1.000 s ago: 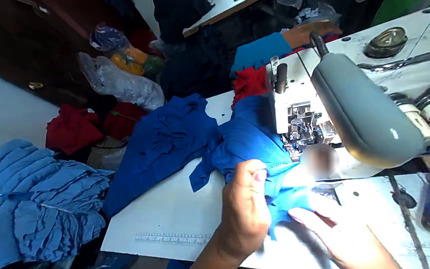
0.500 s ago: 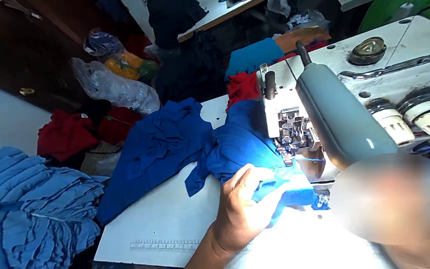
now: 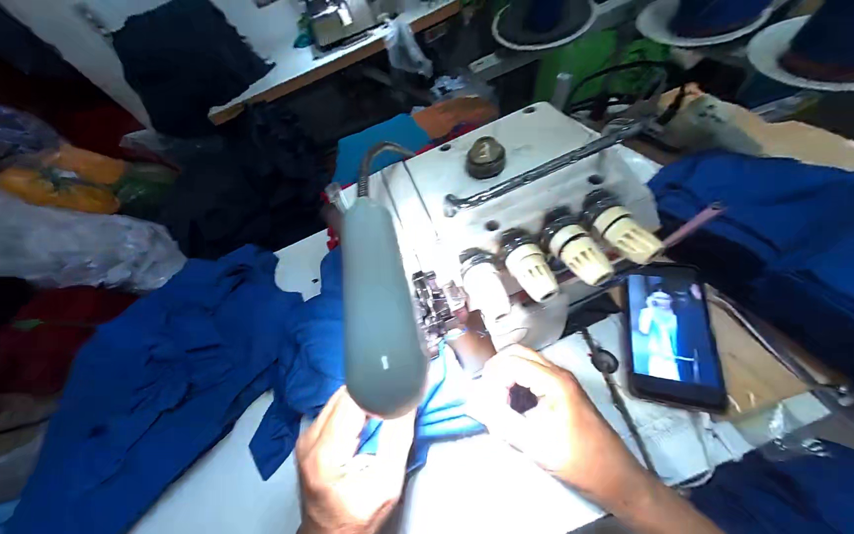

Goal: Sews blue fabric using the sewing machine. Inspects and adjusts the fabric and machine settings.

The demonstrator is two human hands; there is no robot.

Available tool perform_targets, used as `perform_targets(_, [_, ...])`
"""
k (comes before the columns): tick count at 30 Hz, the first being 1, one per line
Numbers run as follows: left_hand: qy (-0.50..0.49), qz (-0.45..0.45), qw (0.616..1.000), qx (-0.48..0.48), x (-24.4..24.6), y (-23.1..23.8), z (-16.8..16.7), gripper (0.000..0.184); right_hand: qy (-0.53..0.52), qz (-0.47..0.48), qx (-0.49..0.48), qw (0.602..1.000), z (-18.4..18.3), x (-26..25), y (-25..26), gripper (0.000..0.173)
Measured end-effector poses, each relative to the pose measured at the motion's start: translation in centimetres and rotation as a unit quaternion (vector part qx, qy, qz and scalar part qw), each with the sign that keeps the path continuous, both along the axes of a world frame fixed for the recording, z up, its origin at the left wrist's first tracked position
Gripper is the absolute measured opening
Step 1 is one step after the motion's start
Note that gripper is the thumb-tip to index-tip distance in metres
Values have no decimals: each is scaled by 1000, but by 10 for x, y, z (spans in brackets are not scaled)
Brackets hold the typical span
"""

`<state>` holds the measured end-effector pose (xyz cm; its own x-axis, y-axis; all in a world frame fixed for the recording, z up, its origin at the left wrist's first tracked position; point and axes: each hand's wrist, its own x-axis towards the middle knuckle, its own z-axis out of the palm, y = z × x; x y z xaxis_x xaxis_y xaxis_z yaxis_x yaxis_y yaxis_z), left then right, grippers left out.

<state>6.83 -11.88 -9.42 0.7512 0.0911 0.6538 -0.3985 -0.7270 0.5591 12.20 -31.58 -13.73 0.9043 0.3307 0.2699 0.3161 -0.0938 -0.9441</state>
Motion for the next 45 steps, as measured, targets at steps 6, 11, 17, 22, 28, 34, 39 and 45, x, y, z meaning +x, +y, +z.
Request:
perform_targets(6, [32, -58, 998, -2, -1, -3, 7, 18, 344, 91, 249, 901, 15, -9, -3, 22])
perform_targets(11, [41, -99, 994, 17, -7, -17, 12, 23, 306, 92, 158, 935, 12, -9, 4, 32])
perform_targets(17, [68, -80, 994, -7, -14, -12, 12, 21, 139, 49, 99, 984, 1, -6, 3, 20])
perform_targets(22, [9, -78, 997, -4, -17, -15, 6, 5, 407, 139, 237, 871, 19, -6, -9, 13])
perform_targets(28, [-2, -9, 1000, 16, -28, -20, 5, 12, 408, 133, 230, 874, 4, -12, -4, 4])
perform_targets(34, [-60, 0, 997, 45, -28, -20, 11, 10, 303, 94, 250, 915, 10, -21, -3, 11])
perform_targets(39, [-66, 17, 993, 98, -42, -30, 16, 6, 128, -11, 171, 977, 9, -42, 0, 21])
perform_targets(45, [-6, -6, 990, 140, -56, -46, 4, 11, 82, -57, 137, 986, 7, -59, -6, 36])
